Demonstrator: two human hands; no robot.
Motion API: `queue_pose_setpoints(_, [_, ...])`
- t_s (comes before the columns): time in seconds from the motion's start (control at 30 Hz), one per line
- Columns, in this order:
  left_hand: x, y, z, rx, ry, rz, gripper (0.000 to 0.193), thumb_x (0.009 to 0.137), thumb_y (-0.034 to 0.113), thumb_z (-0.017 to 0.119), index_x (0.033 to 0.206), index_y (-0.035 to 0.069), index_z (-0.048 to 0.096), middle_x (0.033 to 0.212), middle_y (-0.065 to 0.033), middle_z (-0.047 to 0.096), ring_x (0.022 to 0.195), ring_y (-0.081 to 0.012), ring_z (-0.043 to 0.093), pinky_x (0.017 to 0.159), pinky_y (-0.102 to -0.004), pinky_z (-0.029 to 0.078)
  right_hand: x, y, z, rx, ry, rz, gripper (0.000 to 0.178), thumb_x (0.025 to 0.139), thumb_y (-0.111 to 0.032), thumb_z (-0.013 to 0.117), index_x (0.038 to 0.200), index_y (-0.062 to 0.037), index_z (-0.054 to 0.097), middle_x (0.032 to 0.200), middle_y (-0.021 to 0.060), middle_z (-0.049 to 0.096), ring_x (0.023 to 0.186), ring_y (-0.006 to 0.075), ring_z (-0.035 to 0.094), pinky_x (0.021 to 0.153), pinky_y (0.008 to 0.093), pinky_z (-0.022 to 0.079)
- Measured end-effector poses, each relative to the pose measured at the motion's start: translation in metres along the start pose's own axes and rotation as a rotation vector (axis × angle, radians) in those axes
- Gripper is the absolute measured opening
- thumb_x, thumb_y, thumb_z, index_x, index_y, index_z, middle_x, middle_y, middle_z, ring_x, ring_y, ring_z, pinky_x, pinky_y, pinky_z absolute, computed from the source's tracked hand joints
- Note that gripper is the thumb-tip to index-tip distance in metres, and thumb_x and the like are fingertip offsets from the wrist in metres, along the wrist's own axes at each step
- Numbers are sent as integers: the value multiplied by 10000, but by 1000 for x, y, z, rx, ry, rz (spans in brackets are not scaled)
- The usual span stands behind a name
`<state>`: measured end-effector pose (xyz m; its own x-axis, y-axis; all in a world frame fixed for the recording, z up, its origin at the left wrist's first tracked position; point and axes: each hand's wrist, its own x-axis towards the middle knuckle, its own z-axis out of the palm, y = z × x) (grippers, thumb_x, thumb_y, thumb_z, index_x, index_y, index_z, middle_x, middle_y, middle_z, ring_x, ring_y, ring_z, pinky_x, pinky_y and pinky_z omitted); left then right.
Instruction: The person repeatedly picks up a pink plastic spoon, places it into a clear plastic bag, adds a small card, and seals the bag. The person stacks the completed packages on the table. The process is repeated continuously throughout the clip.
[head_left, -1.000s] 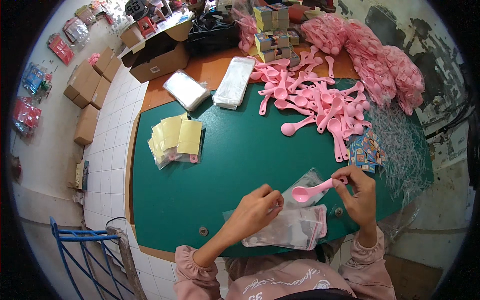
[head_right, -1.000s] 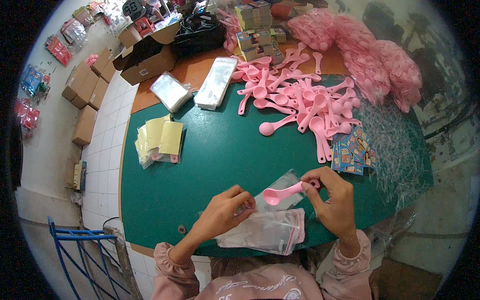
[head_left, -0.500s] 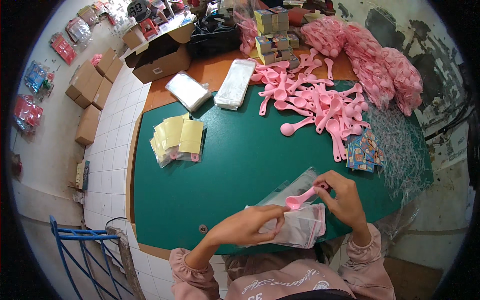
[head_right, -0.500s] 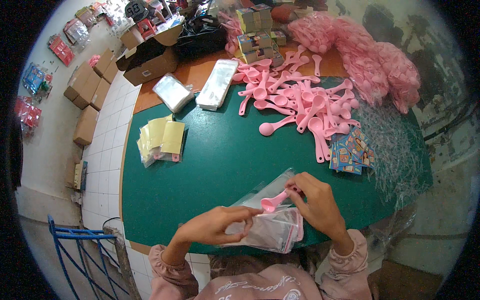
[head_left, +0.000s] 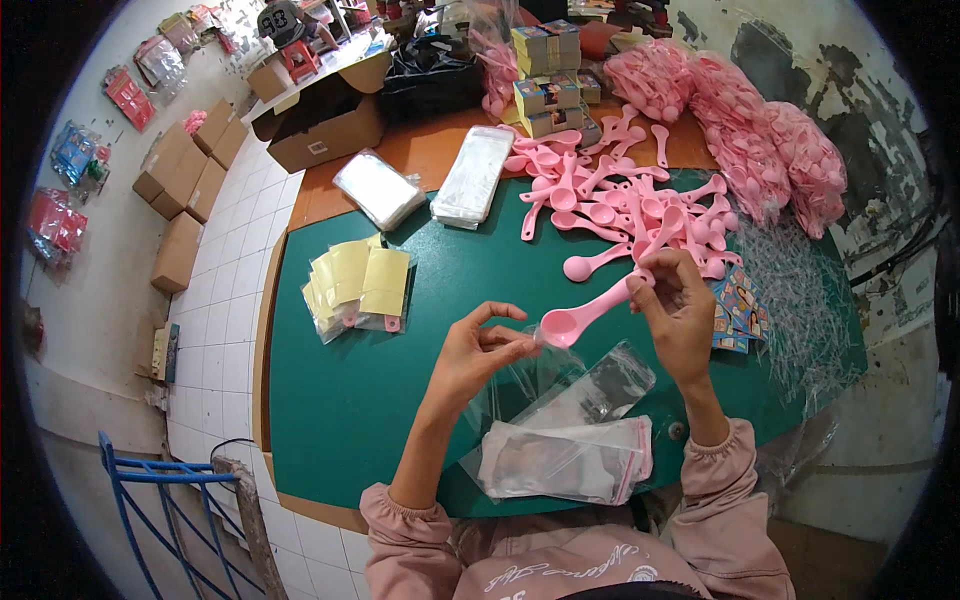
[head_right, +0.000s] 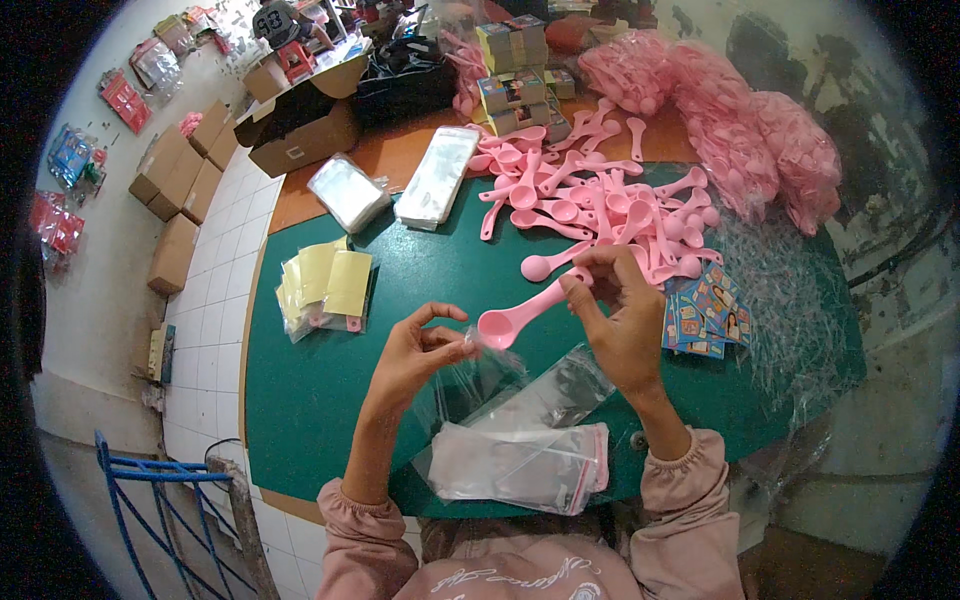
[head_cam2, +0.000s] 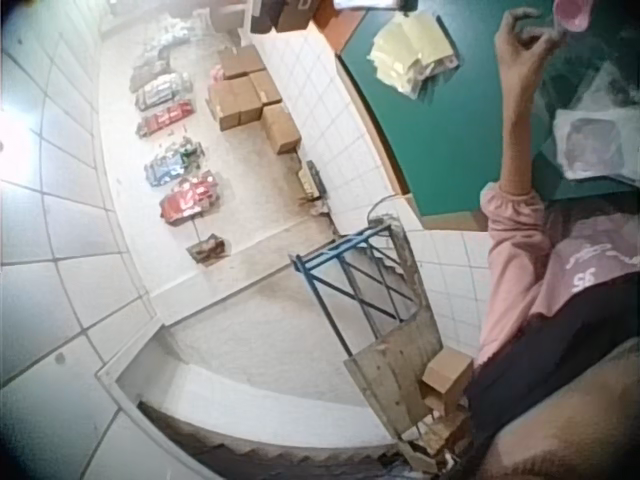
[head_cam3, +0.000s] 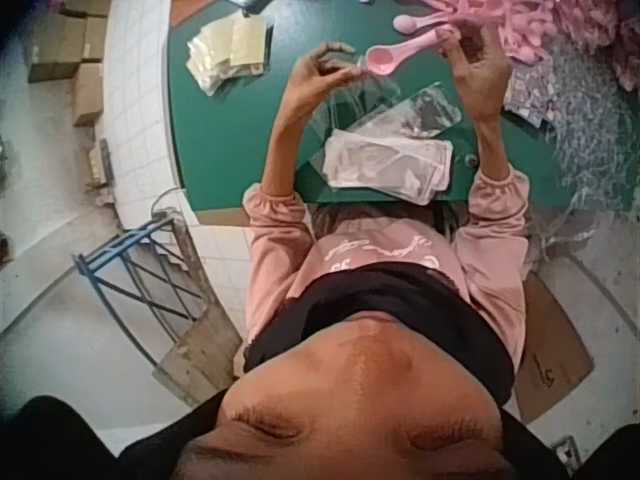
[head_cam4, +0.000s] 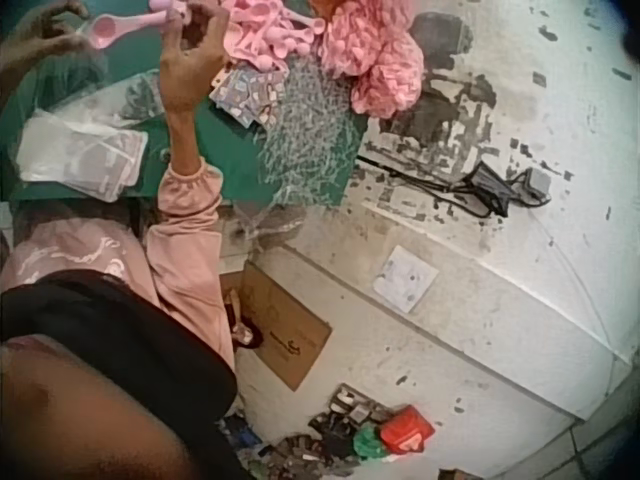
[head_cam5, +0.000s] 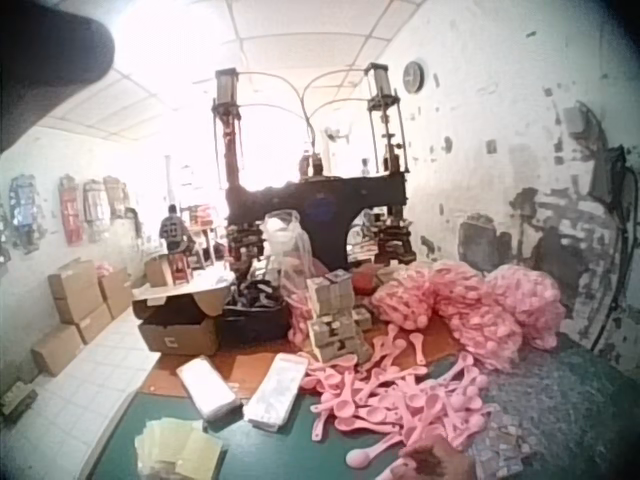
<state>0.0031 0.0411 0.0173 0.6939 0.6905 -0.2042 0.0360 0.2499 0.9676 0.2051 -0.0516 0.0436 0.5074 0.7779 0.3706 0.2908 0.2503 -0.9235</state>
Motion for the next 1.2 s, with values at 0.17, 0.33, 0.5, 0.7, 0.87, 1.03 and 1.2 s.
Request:
queue_pose_setpoints(0.17, [4,3,-2,41,2,-43,346,807,140,625,1104,0,514,855,-93,659,784,-130,626,673,-211,469,2,3,3,-36,36,22,168,803,-49,610,932,7,518,773,39,561,658,74,544,590,204,474])
queue_pose_setpoints(0.33, [6,-3,-1,38,-62,-37,356,830,149,595,1137,-14,518,898,-81,644,808,-126,616,708,-213,468,1,8,5,-36,-34,-2,157,799,-39,607,922,8,522,776,40,565,667,74,547,591,208,468])
queue_pose_setpoints(0.5, [8,-9,6,-40,-141,35,333,855,155,567,1132,-24,516,950,-95,627,813,-101,594,708,-222,463,-1,-6,13,0,-186,131,222,790,-22,605,977,-4,486,777,42,566,685,77,555,587,202,459])
queue_pose_setpoints(0.7, [8,-5,6,-61,-185,-51,281,863,134,541,1085,-38,542,950,-90,624,837,-152,617,743,-259,491,2,-1,4,29,121,-40,193,797,-27,610,912,-26,456,756,35,561,654,74,545,577,195,447])
queue_pose_setpoints(0.87, [4,2,7,19,-104,-8,269,856,119,544,1066,-49,551,895,-92,638,846,-145,616,736,-253,491,3,-8,2,-9,122,-80,202,790,-36,629,888,-28,452,745,33,554,648,74,541,580,195,446])
queue_pose_setpoints(1.03, [6,-1,9,-27,-84,8,287,856,136,551,1082,-41,549,919,-85,634,829,-133,610,734,-241,481,2,-7,4,-74,71,-57,202,786,-40,636,875,-25,455,747,36,560,662,77,545,601,202,454])
queue_pose_setpoints(1.2, [10,-8,6,22,-138,12,299,870,160,536,1096,-36,544,938,-68,630,826,-128,607,746,-246,480,2,-12,7,-94,-17,-50,197,781,-35,638,857,-23,457,758,41,568,673,79,551,621,206,462])
